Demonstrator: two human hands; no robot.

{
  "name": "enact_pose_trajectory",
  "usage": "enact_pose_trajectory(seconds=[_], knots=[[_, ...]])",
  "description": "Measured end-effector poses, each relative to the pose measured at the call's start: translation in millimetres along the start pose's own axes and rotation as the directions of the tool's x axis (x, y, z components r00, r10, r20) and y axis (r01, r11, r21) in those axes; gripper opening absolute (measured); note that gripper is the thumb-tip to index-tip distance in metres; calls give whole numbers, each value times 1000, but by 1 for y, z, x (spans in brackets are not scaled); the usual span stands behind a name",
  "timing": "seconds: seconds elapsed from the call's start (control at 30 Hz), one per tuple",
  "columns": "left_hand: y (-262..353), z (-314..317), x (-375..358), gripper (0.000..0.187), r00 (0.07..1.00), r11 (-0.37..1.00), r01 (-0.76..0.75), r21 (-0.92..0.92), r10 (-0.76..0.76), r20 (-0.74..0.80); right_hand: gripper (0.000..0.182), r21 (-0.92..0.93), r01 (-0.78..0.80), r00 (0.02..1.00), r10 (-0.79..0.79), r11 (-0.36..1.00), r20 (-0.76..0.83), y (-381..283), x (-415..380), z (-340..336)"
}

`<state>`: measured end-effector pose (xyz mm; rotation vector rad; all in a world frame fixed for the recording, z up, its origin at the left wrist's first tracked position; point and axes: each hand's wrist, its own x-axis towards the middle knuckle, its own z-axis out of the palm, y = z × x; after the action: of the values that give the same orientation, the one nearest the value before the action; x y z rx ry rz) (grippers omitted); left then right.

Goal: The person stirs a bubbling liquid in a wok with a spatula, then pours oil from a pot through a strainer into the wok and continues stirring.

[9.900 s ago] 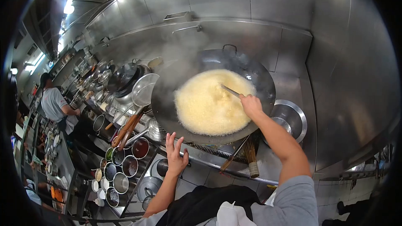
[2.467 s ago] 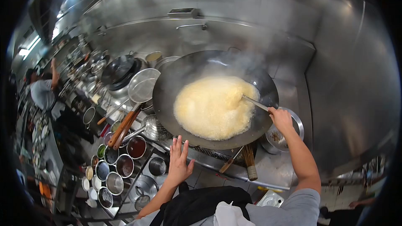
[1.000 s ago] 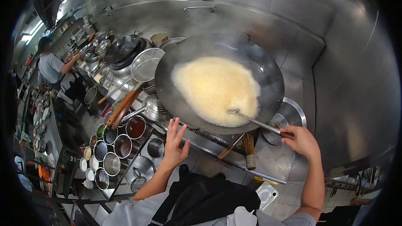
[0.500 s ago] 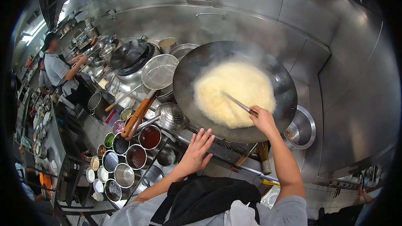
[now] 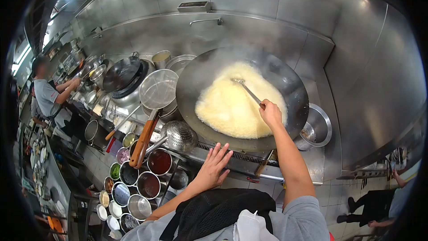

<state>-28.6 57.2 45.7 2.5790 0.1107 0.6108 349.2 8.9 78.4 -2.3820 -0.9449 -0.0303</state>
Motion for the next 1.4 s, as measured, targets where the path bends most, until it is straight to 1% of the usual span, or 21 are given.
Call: enact_pose_trajectory(seconds=[0.1,0.2,0.33,0.4,0.43,0.5,0.57,0.63,0.7,0.77,0.8,0.87,0.9,0.97,1.0,1.03,1.1,1.13,1.23,1.27,1.4], knots=[[-4,0,0,88,1000,999,-20,-25,20,6,28,28,-34,998,32,999,45,-12,-31,-20],[-8,1,1,88,999,998,-46,-29,47,14,29,83,7,993,-17,997,120,-2,-60,-26],[-10,7,2,86,998,997,-61,-37,60,-20,31,123,-25,989,7,992,147,-5,-104,-46],[-12,10,4,86,997,996,-79,-34,78,-29,33,183,-70,972,26,981,233,-9,-124,-58],[-13,12,4,87,997,997,-76,-22,75,-31,33,187,-79,974,37,979,222,-11,-132,-67],[-13,15,3,87,996,996,-86,-10,86,-15,35,244,-68,961,-2,967,277,-10,-150,-80],[-13,17,4,87,995,997,-82,-3,81,-49,37,308,-67,964,-18,949,265,7,-165,-91],[-15,21,4,87,994,995,-100,-4,99,-50,39,328,-96,938,-25,940,346,18,-181,-116],[-15,23,4,87,992,993,-117,-6,116,-52,40,336,-83,944,-34,938,328,32,-194,-147],[-13,26,4,89,994,996,-87,-12,86,-74,38,217,-40,943,-35,975,330,39,-203,-185],[-10,26,6,89,993,995,-101,-9,100,-59,38,226,-52,947,-24,973,319,42,-206,-200],[-2,26,8,83,993,998,-49,-24,46,-106,32,5,-63,963,59,998,262,46,-207,-226],[-1,27,8,83,993,998,-58,-18,56,-100,32,13,-68,965,62,998,254,47,-205,-235],[0,29,8,84,991,999,-45,-6,44,-130,26,-210,-46,992,70,977,108,49,-197,-248],[1,29,7,84,991,999,-45,-1,44,-130,25,-249,-19,998,35,968,58,58,-189,-247],[2,29,7,86,990,999,-38,2,38,-135,25,-246,-12,998,28,969,60,69,-179,-241],[6,30,8,88,988,1000,-20,13,21,-152,27,-361,14,1000,-20,932,-13,96,-154,-224],[9,29,9,90,990,1000,1,27,3,-140,24,-407,75,995,-93,910,-25,109,-140,-215],[18,29,10,97,990,995,73,67,-64,-128,23,-433,106,990,-134,895,-35,132,-96,-187],[21,30,11,101,989,991,108,84,-99,-112,23,-430,146,987,-160,891,4,142,-80,-178],[41,32,17,95,969,972,212,103,-196,-149,23,-373,299,951,-307,878,39,165,-14,-133]])
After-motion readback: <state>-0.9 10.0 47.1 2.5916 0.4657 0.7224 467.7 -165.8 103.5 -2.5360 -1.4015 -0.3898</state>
